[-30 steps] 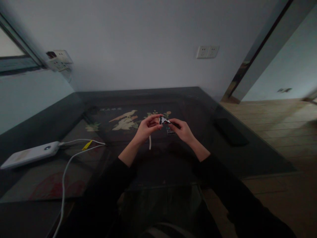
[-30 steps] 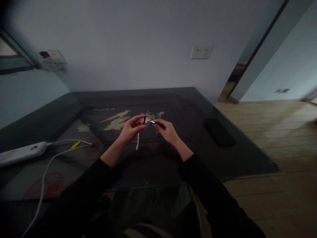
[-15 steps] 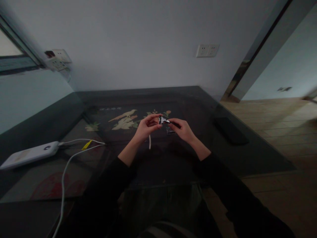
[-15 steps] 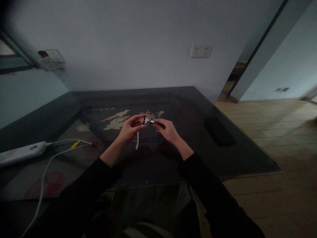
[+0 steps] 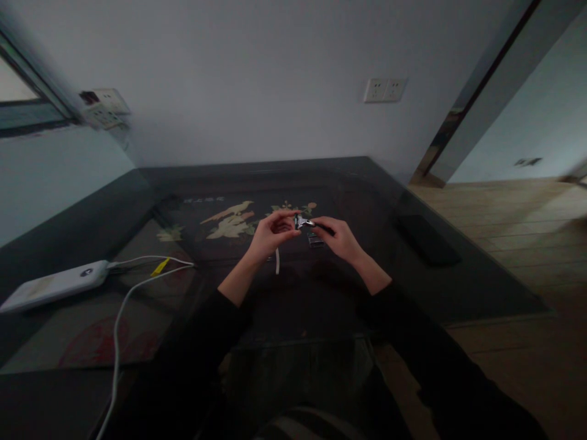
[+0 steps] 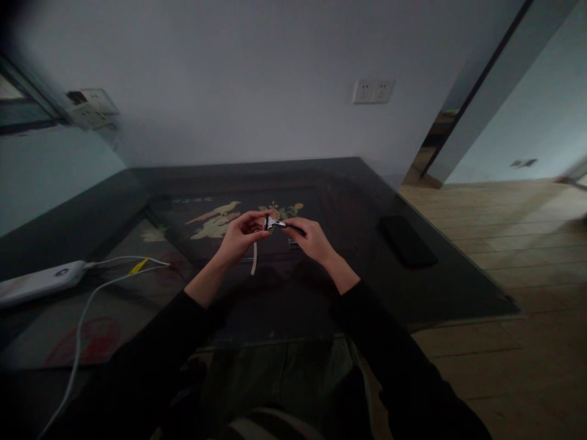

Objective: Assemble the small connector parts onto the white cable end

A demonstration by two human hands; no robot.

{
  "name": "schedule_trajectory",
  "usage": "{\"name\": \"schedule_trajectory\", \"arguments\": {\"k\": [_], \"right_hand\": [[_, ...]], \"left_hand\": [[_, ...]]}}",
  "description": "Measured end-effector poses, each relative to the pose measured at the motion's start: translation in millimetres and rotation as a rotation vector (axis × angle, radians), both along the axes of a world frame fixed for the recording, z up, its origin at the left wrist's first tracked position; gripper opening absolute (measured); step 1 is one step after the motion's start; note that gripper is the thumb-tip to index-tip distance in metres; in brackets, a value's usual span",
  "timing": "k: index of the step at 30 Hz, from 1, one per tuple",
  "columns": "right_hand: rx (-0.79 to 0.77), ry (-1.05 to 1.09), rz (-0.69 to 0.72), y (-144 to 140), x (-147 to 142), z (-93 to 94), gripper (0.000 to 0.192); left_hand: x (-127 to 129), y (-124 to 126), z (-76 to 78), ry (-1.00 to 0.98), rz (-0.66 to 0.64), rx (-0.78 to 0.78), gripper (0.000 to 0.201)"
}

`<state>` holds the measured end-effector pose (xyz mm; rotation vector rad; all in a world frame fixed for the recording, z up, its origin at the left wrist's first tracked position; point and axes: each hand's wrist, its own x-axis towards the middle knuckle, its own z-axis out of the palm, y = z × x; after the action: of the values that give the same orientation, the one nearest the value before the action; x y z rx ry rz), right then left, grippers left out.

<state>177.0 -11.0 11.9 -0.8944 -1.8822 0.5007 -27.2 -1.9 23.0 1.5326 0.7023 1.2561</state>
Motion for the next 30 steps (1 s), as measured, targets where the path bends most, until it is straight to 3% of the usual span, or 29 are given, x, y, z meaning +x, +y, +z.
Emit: {"name": "schedule_trajectory", "arguments": {"k": [17, 30], "right_hand": [[0.033, -0.023, -0.001, 0.3, 0.3, -0.7, 0.021], [0.059, -0.039, 0.011, 2.1, 0.0, -5.9, 0.022]], "left_hand": [[-0.3, -1.3, -0.5, -0.005, 0.0, -0.003, 0.045], [-1.3, 2.5, -5.4, 0.06, 0.034, 0.095, 0.042]]}}
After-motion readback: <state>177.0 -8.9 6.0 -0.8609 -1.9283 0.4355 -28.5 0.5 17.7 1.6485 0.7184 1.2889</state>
